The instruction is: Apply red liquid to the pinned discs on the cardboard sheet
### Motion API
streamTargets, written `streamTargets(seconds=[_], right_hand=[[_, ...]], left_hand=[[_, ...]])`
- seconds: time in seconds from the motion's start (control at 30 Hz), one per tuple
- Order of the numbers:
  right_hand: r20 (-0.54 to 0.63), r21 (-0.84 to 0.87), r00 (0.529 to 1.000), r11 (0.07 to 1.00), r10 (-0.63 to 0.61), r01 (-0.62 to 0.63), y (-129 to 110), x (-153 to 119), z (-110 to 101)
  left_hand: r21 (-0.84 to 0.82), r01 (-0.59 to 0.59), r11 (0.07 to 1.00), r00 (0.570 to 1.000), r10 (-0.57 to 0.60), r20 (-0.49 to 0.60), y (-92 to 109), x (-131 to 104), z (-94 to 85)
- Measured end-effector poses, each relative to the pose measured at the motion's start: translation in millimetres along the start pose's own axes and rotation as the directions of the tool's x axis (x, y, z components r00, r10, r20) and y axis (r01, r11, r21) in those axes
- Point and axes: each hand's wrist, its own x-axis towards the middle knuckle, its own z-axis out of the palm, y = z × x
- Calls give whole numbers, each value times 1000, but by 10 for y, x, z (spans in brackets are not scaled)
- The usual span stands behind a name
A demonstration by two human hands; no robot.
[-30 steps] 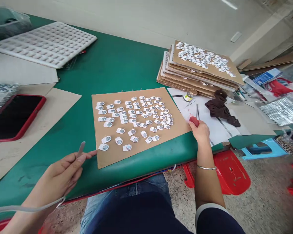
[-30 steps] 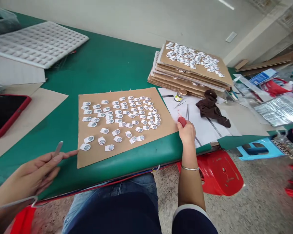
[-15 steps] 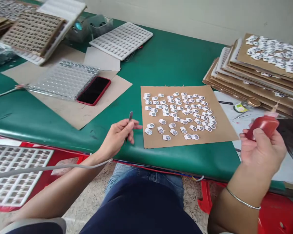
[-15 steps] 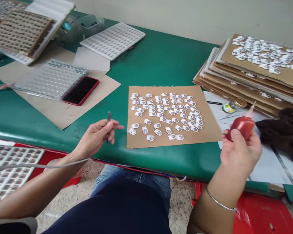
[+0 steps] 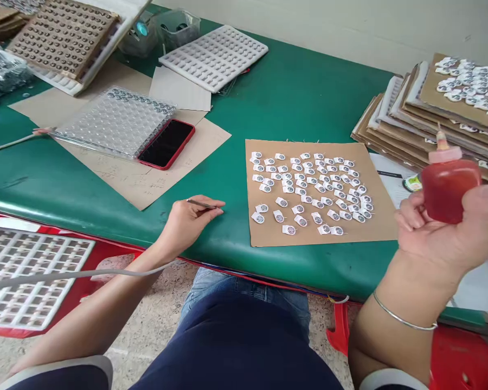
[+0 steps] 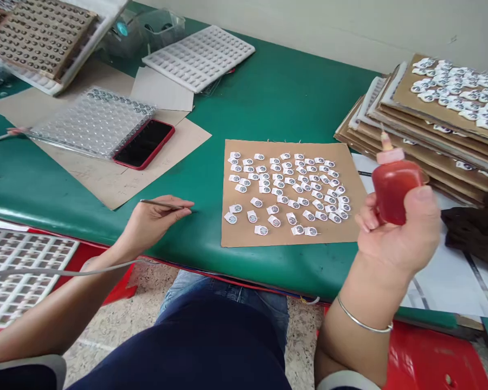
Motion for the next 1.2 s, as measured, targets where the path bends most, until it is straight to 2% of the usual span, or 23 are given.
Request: streamTargets(seconds=[0.07, 0.17, 0.3, 0.4, 0.57, 0.8, 0.9, 1.2], right_hand=[[87, 198, 995, 979, 37, -54, -43, 21, 136], [202, 237, 979, 968, 29, -78, -72, 25, 374], [219, 247, 976, 967, 3, -58, -70, -22, 672], [217, 301, 976, 951, 12, -78, -26, -53, 804], [253, 355, 962, 916, 100, -189, 127, -85, 905], [226, 358, 955, 895, 193, -266, 223, -213, 1072], [259, 342, 937, 885, 236, -317, 244, -244, 1081], [270, 358, 940, 884, 208, -299, 267, -306, 1090]], left_hand=[[-42, -45, 998, 999, 44, -12, 16, -2, -15], [-86, -174, 981, 985, 172, -33, 76, 28, 85], [-119, -351, 929, 937, 347, -52, 164, 108, 312], [-123, -415, 901, 910, 412, -50, 172, 134, 416], [-32, -515, 857, 857, 515, -12, 72, 77, 432], [20, -555, 831, 832, 555, 29, -1, 56, 479], [35, -574, 818, 819, 572, 55, -12, 53, 499], [83, -600, 795, 799, 595, 83, -16, 53, 512]])
